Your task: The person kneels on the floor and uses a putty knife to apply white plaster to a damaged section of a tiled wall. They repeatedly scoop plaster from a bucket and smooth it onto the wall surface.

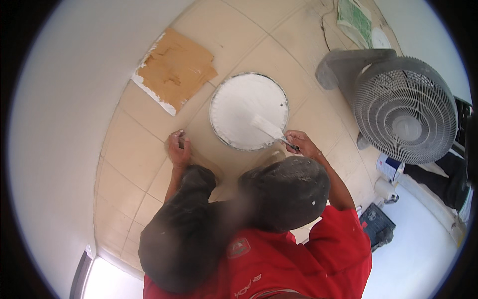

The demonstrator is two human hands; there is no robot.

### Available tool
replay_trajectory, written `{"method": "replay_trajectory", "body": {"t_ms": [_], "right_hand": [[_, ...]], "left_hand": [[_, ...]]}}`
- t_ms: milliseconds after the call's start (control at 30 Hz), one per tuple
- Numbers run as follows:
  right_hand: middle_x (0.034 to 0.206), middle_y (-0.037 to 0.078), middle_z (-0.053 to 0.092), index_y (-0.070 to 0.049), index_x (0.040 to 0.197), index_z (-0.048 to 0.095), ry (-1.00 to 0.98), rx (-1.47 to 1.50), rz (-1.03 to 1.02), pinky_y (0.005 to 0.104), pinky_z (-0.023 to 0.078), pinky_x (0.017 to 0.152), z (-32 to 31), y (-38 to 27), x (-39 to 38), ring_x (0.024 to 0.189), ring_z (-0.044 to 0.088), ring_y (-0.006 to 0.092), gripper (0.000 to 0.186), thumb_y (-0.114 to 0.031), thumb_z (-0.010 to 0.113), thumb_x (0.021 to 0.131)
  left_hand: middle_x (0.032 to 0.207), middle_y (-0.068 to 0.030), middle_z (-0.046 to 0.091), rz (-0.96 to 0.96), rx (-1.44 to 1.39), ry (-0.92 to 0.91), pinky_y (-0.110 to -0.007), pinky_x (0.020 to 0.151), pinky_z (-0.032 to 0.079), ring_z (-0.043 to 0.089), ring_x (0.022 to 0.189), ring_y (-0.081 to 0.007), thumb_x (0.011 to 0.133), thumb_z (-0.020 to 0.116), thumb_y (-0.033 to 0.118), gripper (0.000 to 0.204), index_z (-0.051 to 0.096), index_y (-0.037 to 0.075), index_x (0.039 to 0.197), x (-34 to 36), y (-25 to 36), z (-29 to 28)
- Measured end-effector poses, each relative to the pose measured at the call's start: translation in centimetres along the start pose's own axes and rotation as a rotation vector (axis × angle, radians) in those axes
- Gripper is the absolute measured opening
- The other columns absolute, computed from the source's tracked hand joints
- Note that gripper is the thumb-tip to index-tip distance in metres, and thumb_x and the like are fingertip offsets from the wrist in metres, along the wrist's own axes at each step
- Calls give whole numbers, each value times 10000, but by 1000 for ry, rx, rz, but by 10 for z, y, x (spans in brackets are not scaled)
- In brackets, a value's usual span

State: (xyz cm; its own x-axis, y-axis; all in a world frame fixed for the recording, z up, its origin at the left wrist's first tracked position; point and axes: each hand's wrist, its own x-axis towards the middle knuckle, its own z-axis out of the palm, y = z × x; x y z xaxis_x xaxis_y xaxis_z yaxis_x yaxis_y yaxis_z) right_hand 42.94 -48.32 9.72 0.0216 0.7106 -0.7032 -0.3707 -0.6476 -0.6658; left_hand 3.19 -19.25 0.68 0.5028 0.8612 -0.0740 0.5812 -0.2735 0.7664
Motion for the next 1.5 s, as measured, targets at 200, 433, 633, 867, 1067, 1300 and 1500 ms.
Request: {"method": "replay_trajectory", "body": {"t_ms": [200, 433, 633, 867, 1067, 1300, 1500], "right_hand": [[834, 4, 613, -19, 1126, 667, 20, -32, -302, 261, 440, 632, 40, -56, 67, 739, 551, 89, 270, -257, 545, 1083], [898, 148, 656, -6, 1127, 664, 218, -567, -505, 386, 498, 788, 107, -161, 202, 827, 630, 266, 283, -258, 569, 1044], [1003, 214, 679, 11, 1007, 640, 372, -645, -443, 450, 505, 817, 157, -204, 278, 891, 643, 378, 228, -200, 555, 1007], [831, 223, 651, 16, 933, 659, 515, -832, -717, 474, 516, 714, 146, -202, 314, 773, 652, 383, 242, -212, 578, 949], [750, 245, 646, 27, 874, 666, 543, -919, -867, 486, 509, 674, 148, -196, 333, 691, 656, 398, 276, -224, 570, 936], [751, 226, 657, 33, 876, 665, 569, -794, -538, 470, 505, 663, 168, -202, 352, 675, 665, 359, 292, -232, 562, 943], [796, 222, 686, 22, 914, 694, 555, -799, -561, 471, 524, 708, 167, -198, 357, 744, 693, 376, 309, -264, 581, 946]], "left_hand": [[1125, -151, 679, 30, -34, 53, -440, 969, 508, 644, 1078, -344, 893, 721, 191, 302, 674, 36, 1148, 5, 1, 0], [1144, -187, 681, 53, 45, 26, -431, 982, 510, 652, 1091, -368, 907, 718, 168, 328, 636, -9, 1171, 3, 4, -12], [1154, -204, 681, -39, 51, 28, -446, 998, 500, 637, 1117, -382, 916, 714, 156, 329, 625, -20, 1179, 4, 10, -8], [1166, -207, 674, 10, -80, 18, -443, 990, 504, 637, 1120, -392, 920, 717, 142, 329, 624, -16, 1193, 11, 20, -13], [1166, -202, 670, 10, -26, 51, -435, 974, 509, 639, 1111, -382, 920, 716, 128, 333, 622, -8, 1209, 6, 6, -17], [1345, -189, 602, -94, 73, -4, -533, 1107, 384, 510, 1273, -416, 916, 711, 190, 516, 572, 30, 1386, 39, 25, -30], [1574, -96, 482, -14, 391, 40, -580, 1150, 323, 399, 1428, -386, 935, 675, 275, 618, 518, 94, 1504, 161, 25, -53]]}}
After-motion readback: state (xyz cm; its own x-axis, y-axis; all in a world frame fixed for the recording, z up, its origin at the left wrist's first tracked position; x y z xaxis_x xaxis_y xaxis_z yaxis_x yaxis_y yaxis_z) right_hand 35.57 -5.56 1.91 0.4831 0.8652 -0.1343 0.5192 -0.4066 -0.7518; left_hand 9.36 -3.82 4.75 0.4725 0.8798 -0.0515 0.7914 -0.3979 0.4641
